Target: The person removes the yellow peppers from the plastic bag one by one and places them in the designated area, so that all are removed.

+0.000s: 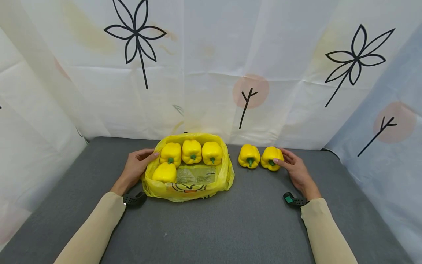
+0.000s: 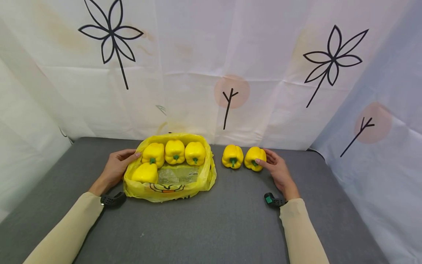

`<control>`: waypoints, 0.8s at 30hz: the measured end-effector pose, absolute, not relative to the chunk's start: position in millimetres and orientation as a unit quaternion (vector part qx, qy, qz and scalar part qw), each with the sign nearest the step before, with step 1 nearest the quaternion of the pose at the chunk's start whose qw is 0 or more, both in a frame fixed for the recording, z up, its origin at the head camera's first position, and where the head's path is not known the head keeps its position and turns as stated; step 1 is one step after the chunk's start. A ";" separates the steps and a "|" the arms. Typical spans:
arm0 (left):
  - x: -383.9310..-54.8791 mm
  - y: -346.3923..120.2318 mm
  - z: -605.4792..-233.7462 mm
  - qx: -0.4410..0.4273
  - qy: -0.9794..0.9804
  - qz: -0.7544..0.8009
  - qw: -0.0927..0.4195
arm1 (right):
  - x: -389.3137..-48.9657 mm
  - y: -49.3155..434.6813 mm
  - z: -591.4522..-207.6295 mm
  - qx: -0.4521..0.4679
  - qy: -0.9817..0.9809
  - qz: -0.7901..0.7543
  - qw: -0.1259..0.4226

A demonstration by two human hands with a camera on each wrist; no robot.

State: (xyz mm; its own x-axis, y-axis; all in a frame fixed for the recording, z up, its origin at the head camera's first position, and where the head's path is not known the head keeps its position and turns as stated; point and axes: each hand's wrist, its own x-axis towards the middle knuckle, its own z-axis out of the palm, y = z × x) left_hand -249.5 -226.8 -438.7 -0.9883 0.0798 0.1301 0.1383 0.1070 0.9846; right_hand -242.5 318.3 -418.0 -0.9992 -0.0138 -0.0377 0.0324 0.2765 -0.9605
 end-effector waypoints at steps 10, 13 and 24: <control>-249.8 -226.9 -439.3 -0.071 -0.742 -0.666 0.022 | -241.6 317.6 -417.0 -0.002 0.805 -0.593 0.030; -249.8 -226.7 -439.1 -0.070 -0.743 -0.665 0.022 | -241.2 316.9 -416.3 -0.008 0.806 -0.591 0.036; -249.6 -226.4 -438.4 -0.067 -0.743 -0.666 0.020 | -241.3 317.3 -417.6 -0.023 0.815 -0.578 0.040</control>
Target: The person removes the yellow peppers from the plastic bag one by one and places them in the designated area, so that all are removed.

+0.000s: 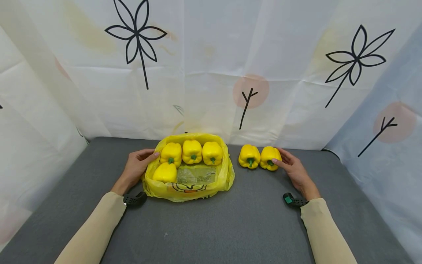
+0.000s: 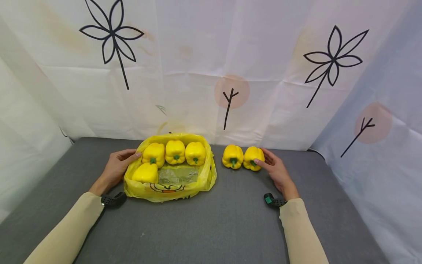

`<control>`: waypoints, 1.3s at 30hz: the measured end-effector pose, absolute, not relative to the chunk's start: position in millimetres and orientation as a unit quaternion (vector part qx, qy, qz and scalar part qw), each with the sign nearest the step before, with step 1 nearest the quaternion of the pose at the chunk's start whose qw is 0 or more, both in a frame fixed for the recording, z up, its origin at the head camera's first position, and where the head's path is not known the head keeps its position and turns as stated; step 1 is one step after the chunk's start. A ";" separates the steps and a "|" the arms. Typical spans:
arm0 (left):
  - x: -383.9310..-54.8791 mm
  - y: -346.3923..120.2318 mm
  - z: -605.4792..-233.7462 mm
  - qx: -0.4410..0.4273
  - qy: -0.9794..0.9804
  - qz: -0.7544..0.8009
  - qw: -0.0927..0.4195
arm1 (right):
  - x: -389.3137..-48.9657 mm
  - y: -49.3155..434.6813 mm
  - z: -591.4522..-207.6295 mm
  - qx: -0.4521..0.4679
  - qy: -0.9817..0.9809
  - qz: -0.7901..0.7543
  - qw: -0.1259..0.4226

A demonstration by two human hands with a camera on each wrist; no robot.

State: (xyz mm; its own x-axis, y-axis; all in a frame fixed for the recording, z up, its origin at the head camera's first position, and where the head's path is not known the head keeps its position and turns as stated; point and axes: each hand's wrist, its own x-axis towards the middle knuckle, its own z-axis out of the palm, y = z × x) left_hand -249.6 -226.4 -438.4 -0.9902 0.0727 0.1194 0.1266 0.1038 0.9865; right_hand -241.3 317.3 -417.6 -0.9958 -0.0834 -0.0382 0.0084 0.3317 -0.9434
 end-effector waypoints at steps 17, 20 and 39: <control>-250.6 -226.9 -440.0 -0.069 -0.738 -0.671 0.021 | -240.9 317.0 -417.0 -0.022 0.813 -0.581 0.044; -250.7 -227.0 -439.5 -0.070 -0.737 -0.671 0.021 | -240.9 316.8 -417.1 -0.021 0.812 -0.582 0.043; -250.0 -226.9 -439.6 -0.068 -0.743 -0.665 0.023 | -237.2 321.7 -406.5 -0.015 0.801 -0.598 -0.006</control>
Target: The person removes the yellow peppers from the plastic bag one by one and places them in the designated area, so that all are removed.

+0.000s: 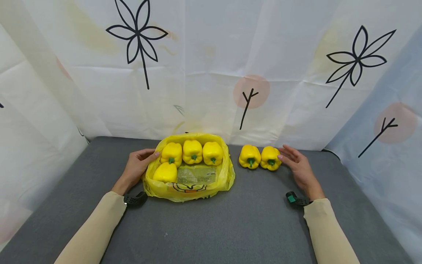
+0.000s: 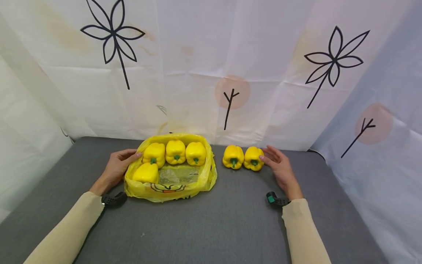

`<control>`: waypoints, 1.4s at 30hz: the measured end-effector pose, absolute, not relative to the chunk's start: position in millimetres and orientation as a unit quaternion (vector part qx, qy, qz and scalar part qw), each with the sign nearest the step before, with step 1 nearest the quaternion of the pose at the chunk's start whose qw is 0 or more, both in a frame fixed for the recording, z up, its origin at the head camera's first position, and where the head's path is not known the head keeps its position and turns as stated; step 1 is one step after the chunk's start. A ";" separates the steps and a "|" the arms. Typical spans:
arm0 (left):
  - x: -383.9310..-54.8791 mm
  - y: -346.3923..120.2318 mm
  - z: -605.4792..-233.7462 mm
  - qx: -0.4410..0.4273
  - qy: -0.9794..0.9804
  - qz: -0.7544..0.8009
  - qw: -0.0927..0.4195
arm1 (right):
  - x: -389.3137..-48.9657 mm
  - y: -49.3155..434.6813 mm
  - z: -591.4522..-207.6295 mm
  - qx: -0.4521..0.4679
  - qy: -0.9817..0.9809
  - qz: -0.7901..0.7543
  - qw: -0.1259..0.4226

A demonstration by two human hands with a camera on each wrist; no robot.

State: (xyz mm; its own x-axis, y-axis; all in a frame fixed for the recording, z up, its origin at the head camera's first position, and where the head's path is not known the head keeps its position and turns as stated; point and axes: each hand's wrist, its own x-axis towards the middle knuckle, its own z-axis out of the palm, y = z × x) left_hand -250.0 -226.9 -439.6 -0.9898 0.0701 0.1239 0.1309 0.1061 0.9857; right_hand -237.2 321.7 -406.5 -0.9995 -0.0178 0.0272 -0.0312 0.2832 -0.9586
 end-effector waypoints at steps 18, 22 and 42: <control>-248.5 -228.8 -439.9 -0.068 -0.744 -0.664 0.023 | -229.0 315.1 -378.4 0.055 -0.810 0.581 0.055; -248.7 -228.4 -439.3 -0.070 -0.745 -0.663 0.024 | -227.2 309.3 -370.4 0.080 -0.809 0.579 0.069; -250.7 -227.8 -438.9 -0.064 -0.747 -0.662 0.020 | -218.2 244.5 -328.6 0.192 -0.782 0.591 0.055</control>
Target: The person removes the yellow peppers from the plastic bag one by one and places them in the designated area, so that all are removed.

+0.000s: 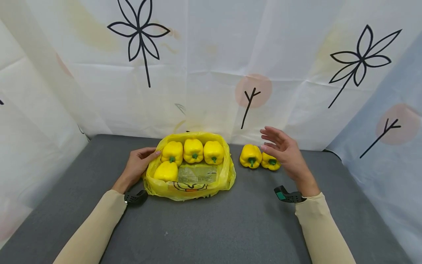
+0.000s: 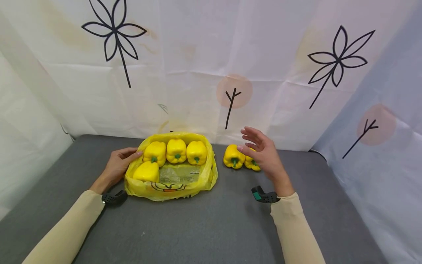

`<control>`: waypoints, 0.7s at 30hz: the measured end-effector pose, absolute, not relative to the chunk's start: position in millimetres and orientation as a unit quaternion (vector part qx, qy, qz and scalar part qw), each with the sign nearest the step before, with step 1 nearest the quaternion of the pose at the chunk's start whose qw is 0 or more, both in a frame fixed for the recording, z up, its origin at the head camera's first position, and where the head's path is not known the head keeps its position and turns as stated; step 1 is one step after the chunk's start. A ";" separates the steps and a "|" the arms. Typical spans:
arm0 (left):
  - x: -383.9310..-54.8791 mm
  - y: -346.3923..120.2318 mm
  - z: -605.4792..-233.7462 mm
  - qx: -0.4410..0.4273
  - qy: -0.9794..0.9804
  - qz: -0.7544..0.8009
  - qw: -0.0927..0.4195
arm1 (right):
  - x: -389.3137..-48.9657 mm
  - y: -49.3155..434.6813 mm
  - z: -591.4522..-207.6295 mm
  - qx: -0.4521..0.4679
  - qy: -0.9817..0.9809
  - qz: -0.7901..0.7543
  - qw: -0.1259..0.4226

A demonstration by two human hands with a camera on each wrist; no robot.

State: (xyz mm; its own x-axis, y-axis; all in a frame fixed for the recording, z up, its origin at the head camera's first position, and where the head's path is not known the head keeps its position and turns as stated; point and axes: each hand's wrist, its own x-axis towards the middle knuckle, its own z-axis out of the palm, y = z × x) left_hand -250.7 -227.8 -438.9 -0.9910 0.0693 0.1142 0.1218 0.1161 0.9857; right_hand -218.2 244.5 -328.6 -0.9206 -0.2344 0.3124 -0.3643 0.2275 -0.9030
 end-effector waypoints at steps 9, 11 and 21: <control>-250.0 -227.7 -438.3 -0.068 -0.743 -0.665 0.018 | -219.5 212.9 -321.8 0.234 -0.759 0.606 0.031; -250.2 -227.7 -438.9 -0.071 -0.742 -0.666 0.020 | -219.9 206.5 -320.6 0.240 -0.755 0.610 0.024; -250.9 -228.5 -441.0 -0.080 -0.735 -0.672 0.023 | -222.8 180.7 -320.9 0.278 -0.736 0.617 0.000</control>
